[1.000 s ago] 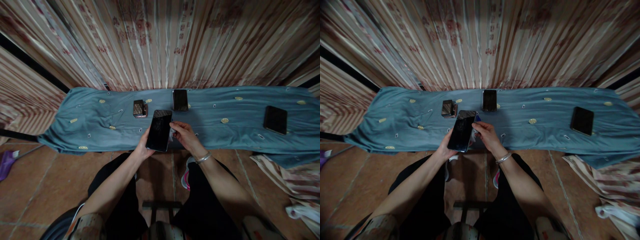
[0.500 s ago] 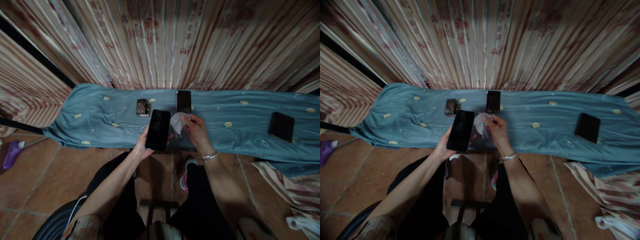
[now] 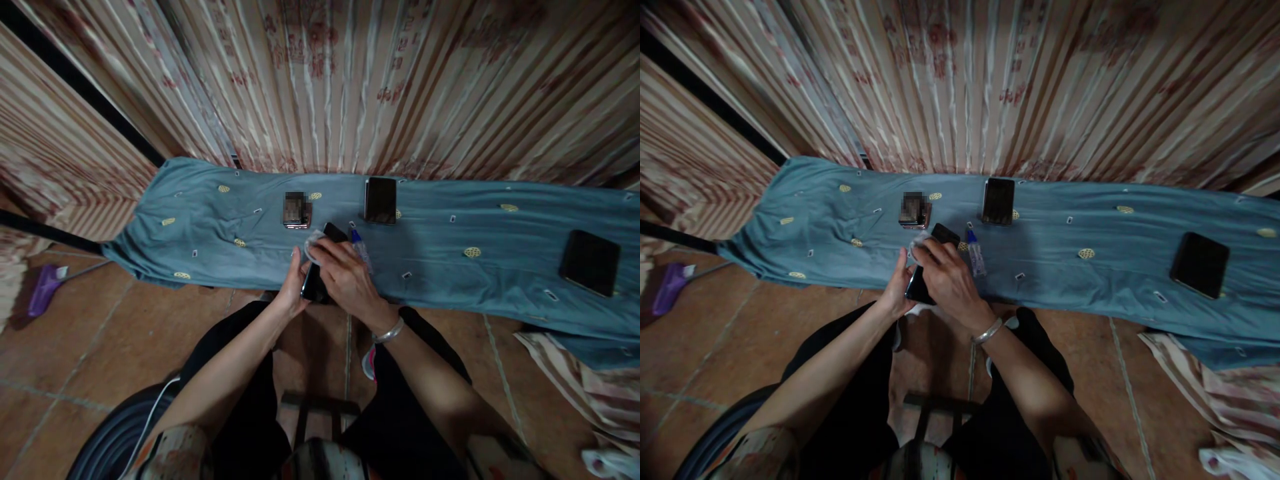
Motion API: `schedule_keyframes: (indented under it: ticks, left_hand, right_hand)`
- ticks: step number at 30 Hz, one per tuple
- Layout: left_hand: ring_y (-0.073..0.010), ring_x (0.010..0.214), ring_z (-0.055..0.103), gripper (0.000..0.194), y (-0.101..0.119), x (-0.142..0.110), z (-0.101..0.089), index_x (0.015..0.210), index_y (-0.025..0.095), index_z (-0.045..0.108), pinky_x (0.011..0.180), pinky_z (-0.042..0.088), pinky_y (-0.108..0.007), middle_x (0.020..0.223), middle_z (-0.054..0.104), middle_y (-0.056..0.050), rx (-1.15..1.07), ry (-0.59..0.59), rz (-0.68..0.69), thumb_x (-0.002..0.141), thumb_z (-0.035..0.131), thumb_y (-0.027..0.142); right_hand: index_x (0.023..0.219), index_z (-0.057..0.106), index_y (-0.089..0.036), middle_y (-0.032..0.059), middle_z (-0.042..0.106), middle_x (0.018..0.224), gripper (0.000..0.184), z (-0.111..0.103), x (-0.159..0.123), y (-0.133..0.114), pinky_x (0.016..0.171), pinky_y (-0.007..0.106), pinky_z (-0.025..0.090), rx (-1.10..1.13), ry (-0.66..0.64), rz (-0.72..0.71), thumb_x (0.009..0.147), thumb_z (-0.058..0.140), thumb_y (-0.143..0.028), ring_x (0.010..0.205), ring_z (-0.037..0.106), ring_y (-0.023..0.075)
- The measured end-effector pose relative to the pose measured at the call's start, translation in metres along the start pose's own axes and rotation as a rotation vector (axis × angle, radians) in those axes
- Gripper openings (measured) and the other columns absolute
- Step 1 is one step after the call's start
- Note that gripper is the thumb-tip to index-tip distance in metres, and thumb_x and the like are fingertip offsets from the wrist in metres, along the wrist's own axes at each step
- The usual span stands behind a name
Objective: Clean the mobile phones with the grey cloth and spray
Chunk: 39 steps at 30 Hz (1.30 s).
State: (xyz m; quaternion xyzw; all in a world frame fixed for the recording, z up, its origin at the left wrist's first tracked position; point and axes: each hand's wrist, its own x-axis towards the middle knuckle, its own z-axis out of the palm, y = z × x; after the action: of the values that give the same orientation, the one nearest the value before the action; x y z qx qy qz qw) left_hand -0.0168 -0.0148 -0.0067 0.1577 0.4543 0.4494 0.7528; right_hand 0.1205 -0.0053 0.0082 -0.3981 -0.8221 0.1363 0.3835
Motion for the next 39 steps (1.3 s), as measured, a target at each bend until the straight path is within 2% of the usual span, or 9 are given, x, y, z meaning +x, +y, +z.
schedule_keyframes:
  ticks: [3, 7, 10, 14, 20, 25, 28, 33, 39]
  left_hand:
    - [-0.0301, 0.117, 0.071, 0.069, 0.002, 0.002, -0.005, 0.108, 0.019, 0.073, 0.099, 0.060, -0.042, 0.104, 0.079, -0.012, 0.036, 0.051, 0.088, 0.094, 0.038, 0.077]
    - [-0.0309, 0.127, 0.066, 0.063, 0.002, 0.001, -0.004, 0.101, 0.019, 0.071, 0.108, 0.055, -0.044, 0.112, 0.077, -0.013, 0.080, 0.067, 0.124, 0.098, 0.035, 0.072]
    - [-0.0293, 0.132, 0.063, 0.055, 0.002, 0.000, 0.002, 0.115, 0.016, 0.069, 0.117, 0.049, -0.046, 0.123, 0.074, -0.013, 0.091, 0.044, 0.173, 0.102, 0.038, 0.059]
    - [-0.0257, 0.142, 0.055, 0.055, -0.001, 0.002, 0.008, 0.143, 0.014, 0.058, 0.124, 0.041, -0.047, 0.138, 0.069, -0.013, 0.091, 0.007, 0.191, 0.104, 0.042, 0.049]
    - [-0.0316, 0.121, 0.071, 0.054, -0.004, -0.002, 0.010, 0.138, 0.018, 0.065, 0.101, 0.060, -0.049, 0.118, 0.079, -0.010, 0.112, -0.054, 0.036, 0.102, 0.048, 0.054]
    - [-0.0299, 0.108, 0.076, 0.050, -0.002, -0.007, 0.009, 0.131, 0.017, 0.070, 0.092, 0.064, -0.044, 0.104, 0.082, -0.011, 0.100, -0.041, -0.028, 0.103, 0.045, 0.050]
    - [-0.0292, 0.108, 0.076, 0.048, -0.001, -0.009, 0.005, 0.128, 0.017, 0.072, 0.092, 0.064, -0.043, 0.099, 0.082, -0.010, 0.107, -0.037, -0.024, 0.105, 0.042, 0.047]
    - [-0.0313, 0.108, 0.076, 0.046, -0.002, -0.008, -0.003, 0.119, 0.015, 0.076, 0.089, 0.065, -0.043, 0.100, 0.082, -0.013, 0.137, -0.051, 0.026, 0.101, 0.052, 0.050]
    - [-0.0285, 0.098, 0.078, 0.048, 0.001, -0.012, -0.005, 0.111, 0.010, 0.074, 0.073, 0.066, -0.033, 0.097, 0.080, -0.015, 0.282, -0.050, 0.105, 0.094, 0.064, 0.054]
  right_hand:
    - [0.130, 0.070, -0.018, 0.0147, 0.069, 0.132, 0.044, 0.008, -0.006, -0.012, 0.102, 0.047, 0.056, -0.104, -0.145, -0.136, 0.100, 0.040, -0.008, 0.112, 0.062, 0.0274]
    - [0.132, 0.068, -0.015, 0.0136, 0.070, 0.132, 0.042, 0.012, -0.011, -0.011, 0.101, 0.044, 0.057, -0.185, -0.171, -0.188, 0.102, 0.039, -0.008, 0.108, 0.061, 0.0265]
    - [0.141, 0.062, -0.011, 0.0162, 0.066, 0.140, 0.046, 0.012, -0.012, -0.001, 0.103, 0.045, 0.056, -0.219, -0.132, -0.162, 0.102, 0.037, -0.008, 0.114, 0.060, 0.0282]
    - [0.155, 0.049, -0.016, 0.0153, 0.058, 0.152, 0.057, 0.012, -0.012, 0.014, 0.109, 0.051, 0.052, -0.243, -0.077, -0.077, 0.100, 0.037, -0.006, 0.123, 0.057, 0.0299]
    - [0.158, 0.044, -0.017, 0.0159, 0.055, 0.156, 0.060, 0.012, -0.008, 0.029, 0.110, 0.057, 0.049, -0.266, 0.020, -0.008, 0.100, 0.038, -0.010, 0.125, 0.055, 0.0330]
    - [0.154, 0.051, -0.014, 0.0160, 0.057, 0.153, 0.056, 0.009, -0.003, 0.029, 0.111, 0.055, 0.049, -0.271, 0.060, 0.026, 0.100, 0.037, -0.010, 0.125, 0.056, 0.0320]
    - [0.152, 0.053, -0.014, 0.0154, 0.058, 0.152, 0.054, 0.003, 0.000, 0.024, 0.112, 0.054, 0.048, -0.263, 0.046, 0.035, 0.099, 0.040, -0.012, 0.126, 0.056, 0.0315]
    - [0.145, 0.061, -0.017, 0.0134, 0.062, 0.149, 0.045, -0.010, 0.007, 0.017, 0.111, 0.053, 0.047, -0.208, 0.032, 0.023, 0.104, 0.045, -0.029, 0.126, 0.058, 0.0312]
    - [0.129, 0.073, -0.023, 0.0089, 0.070, 0.137, 0.037, -0.010, 0.013, 0.023, 0.109, 0.046, 0.050, -0.137, 0.076, 0.046, 0.106, 0.044, -0.032, 0.119, 0.065, 0.0262]
